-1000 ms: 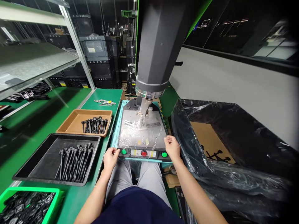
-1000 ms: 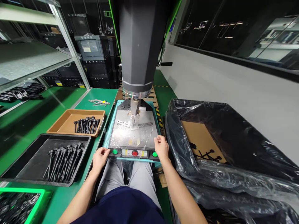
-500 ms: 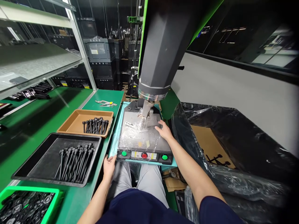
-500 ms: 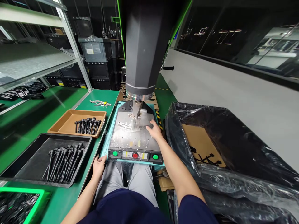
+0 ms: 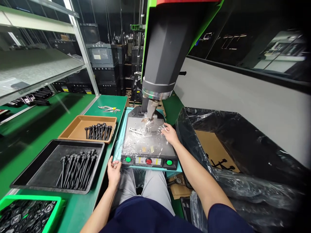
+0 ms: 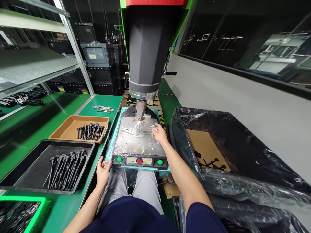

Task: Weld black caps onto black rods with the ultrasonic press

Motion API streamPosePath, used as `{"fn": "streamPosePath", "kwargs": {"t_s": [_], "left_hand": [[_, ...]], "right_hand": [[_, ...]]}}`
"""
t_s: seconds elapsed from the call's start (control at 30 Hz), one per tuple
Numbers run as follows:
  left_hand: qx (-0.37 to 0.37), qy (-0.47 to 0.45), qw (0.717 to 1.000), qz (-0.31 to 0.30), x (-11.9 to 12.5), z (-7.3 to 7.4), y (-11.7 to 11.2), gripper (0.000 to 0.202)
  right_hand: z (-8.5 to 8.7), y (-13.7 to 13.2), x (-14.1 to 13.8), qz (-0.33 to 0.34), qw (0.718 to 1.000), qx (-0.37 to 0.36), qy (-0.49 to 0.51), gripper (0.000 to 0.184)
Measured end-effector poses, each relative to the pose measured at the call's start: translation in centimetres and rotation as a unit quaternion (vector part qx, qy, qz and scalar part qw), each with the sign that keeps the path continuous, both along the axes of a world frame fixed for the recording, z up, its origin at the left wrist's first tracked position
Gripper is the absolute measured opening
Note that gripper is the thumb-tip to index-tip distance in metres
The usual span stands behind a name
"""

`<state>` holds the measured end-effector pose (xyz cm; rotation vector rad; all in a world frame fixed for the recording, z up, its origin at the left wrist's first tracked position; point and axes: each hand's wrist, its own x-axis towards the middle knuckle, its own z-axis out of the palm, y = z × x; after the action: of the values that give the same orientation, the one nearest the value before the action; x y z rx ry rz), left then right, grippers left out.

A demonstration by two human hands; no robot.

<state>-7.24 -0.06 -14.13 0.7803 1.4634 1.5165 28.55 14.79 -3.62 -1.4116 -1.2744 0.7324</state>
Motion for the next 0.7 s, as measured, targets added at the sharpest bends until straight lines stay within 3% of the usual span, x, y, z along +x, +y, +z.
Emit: {"fn": "streamPosePath", "kwargs": {"t_s": [0.13,0.27,0.43,0.53,0.7], "left_hand": [[0.051,-0.003,0.998,0.021,0.1,2.3,0.6,0.073],[0.076,0.004,0.996,0.042,-0.7,6.5,2.1,0.063],[0.025,0.045,0.998,-0.040,-2.7,10.8,3.8,0.047],[-0.023,0.062,0.992,-0.104,-3.4,11.3,4.7,0.051],[-0.052,0.163,0.974,-0.149,-3.0,9.5,6.0,0.048]], "right_hand": [[1.6,-2.4,0.2,-0.025,0.999,-0.020,0.012,0.069],[2.4,-7.2,1.4,-0.038,0.998,-0.042,0.000,0.069],[1.8,-14.9,2.4,-0.046,0.993,-0.106,0.019,0.070],[0.2,-18.4,2.5,-0.061,0.987,-0.143,0.038,0.069],[-4.6,-20.2,2.1,-0.116,0.981,-0.150,0.032,0.060]]}}
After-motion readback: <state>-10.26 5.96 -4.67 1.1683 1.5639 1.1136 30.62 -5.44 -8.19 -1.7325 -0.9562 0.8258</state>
